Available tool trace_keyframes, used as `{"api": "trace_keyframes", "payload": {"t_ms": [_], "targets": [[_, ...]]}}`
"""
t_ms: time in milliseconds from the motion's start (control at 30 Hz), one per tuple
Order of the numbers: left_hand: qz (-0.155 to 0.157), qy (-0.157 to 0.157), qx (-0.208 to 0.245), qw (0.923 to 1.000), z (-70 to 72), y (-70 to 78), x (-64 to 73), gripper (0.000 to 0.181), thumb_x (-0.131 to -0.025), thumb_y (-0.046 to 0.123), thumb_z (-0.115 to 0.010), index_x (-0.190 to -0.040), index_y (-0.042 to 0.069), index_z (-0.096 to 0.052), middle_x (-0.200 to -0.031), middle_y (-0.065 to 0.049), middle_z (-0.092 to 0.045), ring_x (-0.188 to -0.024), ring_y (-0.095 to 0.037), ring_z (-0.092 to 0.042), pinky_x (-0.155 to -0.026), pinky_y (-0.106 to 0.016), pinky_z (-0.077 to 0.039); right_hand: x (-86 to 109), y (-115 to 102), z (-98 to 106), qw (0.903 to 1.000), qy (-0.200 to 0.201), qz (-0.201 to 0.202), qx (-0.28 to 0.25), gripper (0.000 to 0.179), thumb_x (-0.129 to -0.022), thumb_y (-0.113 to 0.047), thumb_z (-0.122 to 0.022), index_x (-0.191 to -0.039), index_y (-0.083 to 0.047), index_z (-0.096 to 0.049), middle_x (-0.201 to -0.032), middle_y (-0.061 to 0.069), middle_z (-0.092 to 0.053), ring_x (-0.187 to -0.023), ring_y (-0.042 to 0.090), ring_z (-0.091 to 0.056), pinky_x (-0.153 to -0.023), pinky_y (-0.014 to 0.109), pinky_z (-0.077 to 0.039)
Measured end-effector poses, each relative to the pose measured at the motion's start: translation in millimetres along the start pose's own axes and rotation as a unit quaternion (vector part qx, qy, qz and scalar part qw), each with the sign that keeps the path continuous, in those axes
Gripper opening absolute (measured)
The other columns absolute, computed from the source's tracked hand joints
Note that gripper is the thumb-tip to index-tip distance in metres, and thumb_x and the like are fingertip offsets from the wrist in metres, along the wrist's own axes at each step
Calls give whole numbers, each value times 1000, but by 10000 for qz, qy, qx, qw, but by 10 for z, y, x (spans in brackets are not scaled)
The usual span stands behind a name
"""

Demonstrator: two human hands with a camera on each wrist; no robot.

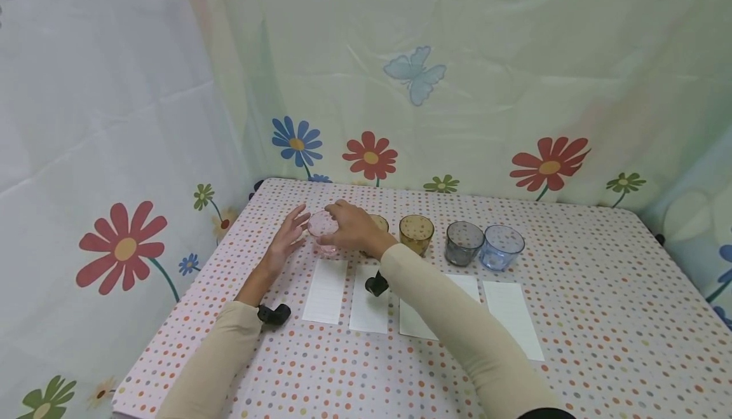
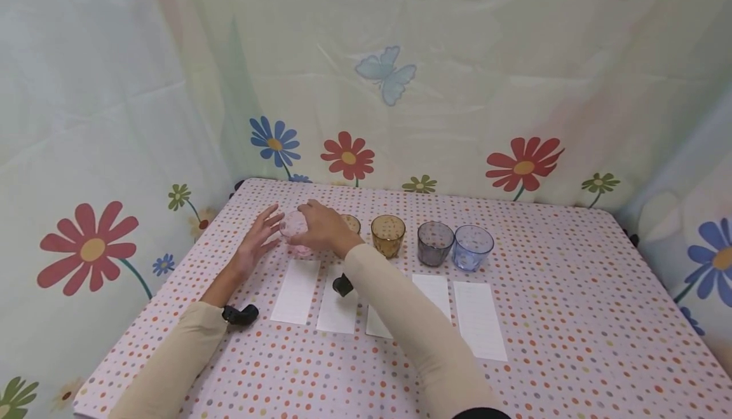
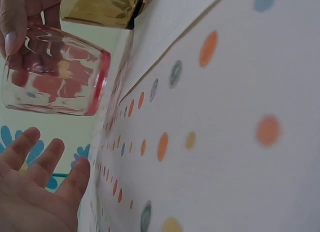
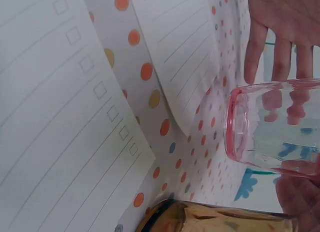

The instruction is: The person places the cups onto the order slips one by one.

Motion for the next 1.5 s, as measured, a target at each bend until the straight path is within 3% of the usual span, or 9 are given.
{"api": "trace_keyframes", "payload": {"t_ms": [367,467,733,1033,1367,1500], "targets": [[-268,-566,-6,9980,-127,156,170,69,-100,26,-35,-164,18,-12,-166,-23,-19,-151,-47,-18,-117,-73,-16,220,-168,138,9970,400,589,-287,75,-81,-49,-79,-138,-7,-58,-118,9,-64,-102,20,-58,-89,38,-55],[-215,-706,150,9972,-168,186,236,69,-100,25,-35,-164,17,-10,-165,-27,-16,-151,-48,-18,-117,-73,-15,288,-223,127,9955,393,797,-337,74,-79,-48,-81,-136,-5,-60,-114,8,-65,-99,19,-58,-87,36,-54],[-27,-925,514,9944,-236,186,373,67,-102,29,-33,-164,22,-8,-167,-21,-13,-153,-46,-10,-118,-73,-10,387,-354,82,9909,330,1167,-578,70,-75,-42,-83,-129,-2,-64,-108,9,-66,-94,21,-59,-81,34,-52],[-141,-1046,464,9933,-251,214,501,69,-101,27,-33,-164,20,-4,-168,-23,-7,-154,-44,-4,-117,-74,-6,517,-431,-43,9898,62,1272,-632,69,-72,-40,-85,-127,-4,-64,-108,7,-67,-95,18,-61,-82,31,-53],[77,-1234,368,9917,-330,145,596,71,-101,30,-36,-164,24,-3,-169,-20,-5,-155,-40,-2,-119,-71,-4,565,-360,-170,9915,-82,1156,-590,72,-71,-41,-86,-128,-2,-64,-109,5,-66,-96,19,-62,-82,30,-52],[124,-1181,304,9925,-294,131,626,71,-101,26,-36,-164,22,-3,-169,-20,-5,-155,-41,-2,-119,-72,-4,560,-381,-202,9909,-21,1192,-621,72,-70,-41,-85,-127,-3,-64,-107,5,-66,-95,21,-63,-79,29,-52]]}}
Point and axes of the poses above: each hand's wrist, its own x-axis away from the middle knuckle, its own z-axis out of the back of the hand, y = z × x, the point moved 10 cm from there along -x, towards the middle knuckle
